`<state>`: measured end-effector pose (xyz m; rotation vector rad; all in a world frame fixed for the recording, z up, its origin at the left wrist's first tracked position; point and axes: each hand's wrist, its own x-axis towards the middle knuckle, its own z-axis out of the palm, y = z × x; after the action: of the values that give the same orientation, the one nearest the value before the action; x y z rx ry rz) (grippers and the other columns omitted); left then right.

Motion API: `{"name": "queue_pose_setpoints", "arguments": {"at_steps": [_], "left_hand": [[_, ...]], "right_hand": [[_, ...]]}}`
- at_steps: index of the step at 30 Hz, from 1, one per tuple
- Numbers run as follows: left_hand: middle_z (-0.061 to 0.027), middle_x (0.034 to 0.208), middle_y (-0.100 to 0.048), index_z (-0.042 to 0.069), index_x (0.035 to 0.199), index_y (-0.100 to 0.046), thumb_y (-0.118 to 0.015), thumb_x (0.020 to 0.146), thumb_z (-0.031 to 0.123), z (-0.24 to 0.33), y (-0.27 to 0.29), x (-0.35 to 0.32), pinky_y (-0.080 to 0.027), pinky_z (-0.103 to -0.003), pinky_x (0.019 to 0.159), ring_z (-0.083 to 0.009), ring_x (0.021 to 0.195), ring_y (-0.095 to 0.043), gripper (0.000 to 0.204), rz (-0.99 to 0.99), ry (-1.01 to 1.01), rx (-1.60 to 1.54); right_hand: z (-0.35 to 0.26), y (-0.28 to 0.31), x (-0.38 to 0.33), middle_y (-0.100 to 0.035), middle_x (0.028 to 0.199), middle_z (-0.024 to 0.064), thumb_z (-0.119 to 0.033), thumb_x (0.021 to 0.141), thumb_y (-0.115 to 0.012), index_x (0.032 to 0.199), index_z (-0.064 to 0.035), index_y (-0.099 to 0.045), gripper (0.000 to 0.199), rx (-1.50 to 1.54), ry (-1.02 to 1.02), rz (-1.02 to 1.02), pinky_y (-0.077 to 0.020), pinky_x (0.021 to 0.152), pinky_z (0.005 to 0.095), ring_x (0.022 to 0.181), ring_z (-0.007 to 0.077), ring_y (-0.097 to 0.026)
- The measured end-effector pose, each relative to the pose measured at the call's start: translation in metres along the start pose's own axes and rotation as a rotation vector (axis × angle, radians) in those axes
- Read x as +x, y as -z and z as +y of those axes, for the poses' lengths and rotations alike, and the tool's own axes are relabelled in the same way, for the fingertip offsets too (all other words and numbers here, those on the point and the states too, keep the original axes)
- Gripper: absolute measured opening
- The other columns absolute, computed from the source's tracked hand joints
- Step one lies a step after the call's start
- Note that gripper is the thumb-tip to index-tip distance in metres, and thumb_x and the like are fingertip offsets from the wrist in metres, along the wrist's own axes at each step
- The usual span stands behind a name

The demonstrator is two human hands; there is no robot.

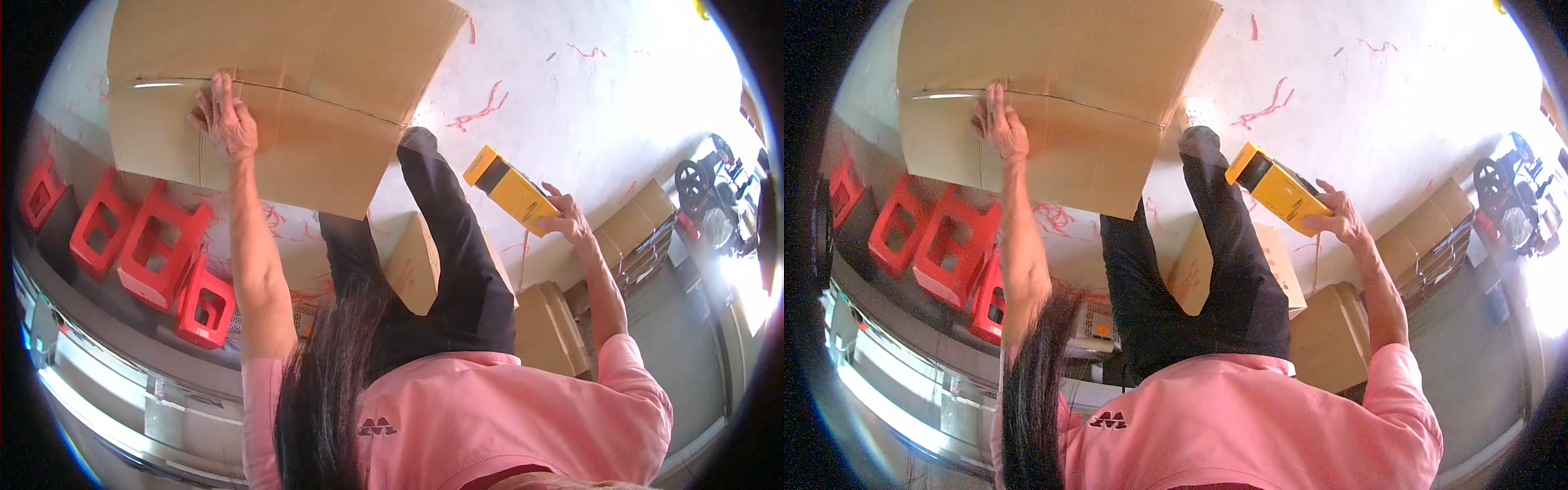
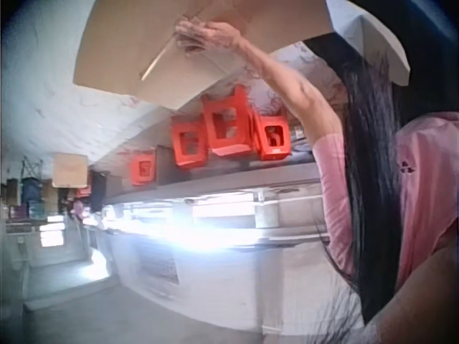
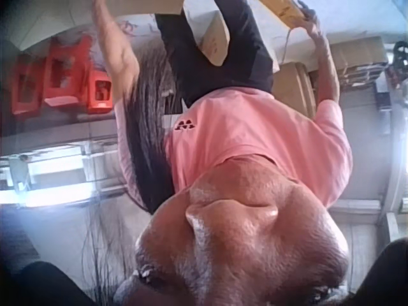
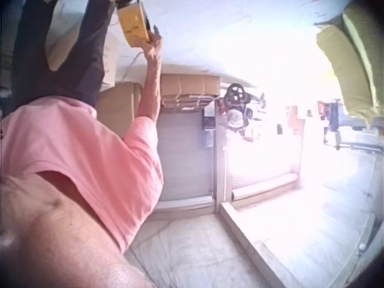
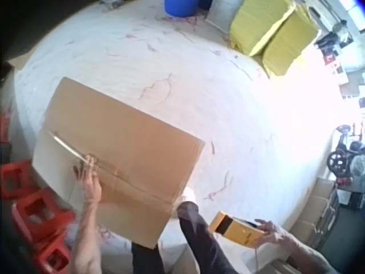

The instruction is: The person closes the flaps of a cardboard box and applies tape across its seams using a tape dispenser.

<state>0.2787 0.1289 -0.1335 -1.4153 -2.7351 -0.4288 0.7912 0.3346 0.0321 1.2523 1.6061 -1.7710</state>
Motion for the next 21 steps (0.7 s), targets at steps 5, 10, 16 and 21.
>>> {"name": "queue_pose_setpoints", "arguments": {"at_steps": [5,10,16,21], "left_hand": [[0.0021,0.138,-0.04,0.022,0.132,-0.043,-0.04,0.086,0.018,-0.001,-0.007,0.002,-0.007,-0.064,0.102,-0.0382,0.129,-0.029,0.046,0.001,-0.03,-0.046],[0.0004,0.139,-0.039,0.022,0.134,-0.041,-0.036,0.089,0.023,0.0,-0.005,0.004,-0.006,-0.061,0.103,-0.0379,0.131,-0.027,0.045,-0.003,-0.025,-0.075],[-0.0023,0.14,-0.038,0.019,0.134,-0.04,-0.034,0.091,0.024,-0.005,0.0,0.003,-0.007,-0.059,0.104,-0.0383,0.131,-0.027,0.044,-0.011,-0.059,-0.052],[-0.0124,0.139,-0.037,0.009,0.132,-0.04,-0.036,0.092,0.02,0.007,0.017,0.004,-0.017,-0.054,0.104,-0.0399,0.129,-0.029,0.043,-0.072,-0.067,-0.002]], "right_hand": [[0.033,0.007,-0.008,-0.064,0.064,0.0129,-0.035,0.059,-0.061,0.081,0.0031,-0.068,0.044,-0.002,-0.032,-0.002,-0.0166,0.108,0.0481,0.068,0.0208,-0.061],[0.074,0.011,0.006,-0.065,0.07,0.0164,-0.042,0.06,-0.063,0.086,0.0035,-0.067,0.052,-0.103,-0.083,0.077,-0.0296,0.1,0.0383,0.068,0.0244,-0.06],[0.053,-0.026,0.085,-0.063,0.071,0.012,-0.049,0.063,-0.065,0.088,-0.0008,-0.069,0.054,-0.105,-0.178,0.081,-0.0429,0.062,0.0309,0.067,0.0204,-0.059],[-0.019,-0.103,0.188,-0.066,0.078,0.015,-0.055,0.07,-0.058,0.083,-0.0029,-0.068,0.055,-0.231,-0.118,0.072,-0.0453,0.074,0.0392,0.077,0.0275,-0.062]]}}
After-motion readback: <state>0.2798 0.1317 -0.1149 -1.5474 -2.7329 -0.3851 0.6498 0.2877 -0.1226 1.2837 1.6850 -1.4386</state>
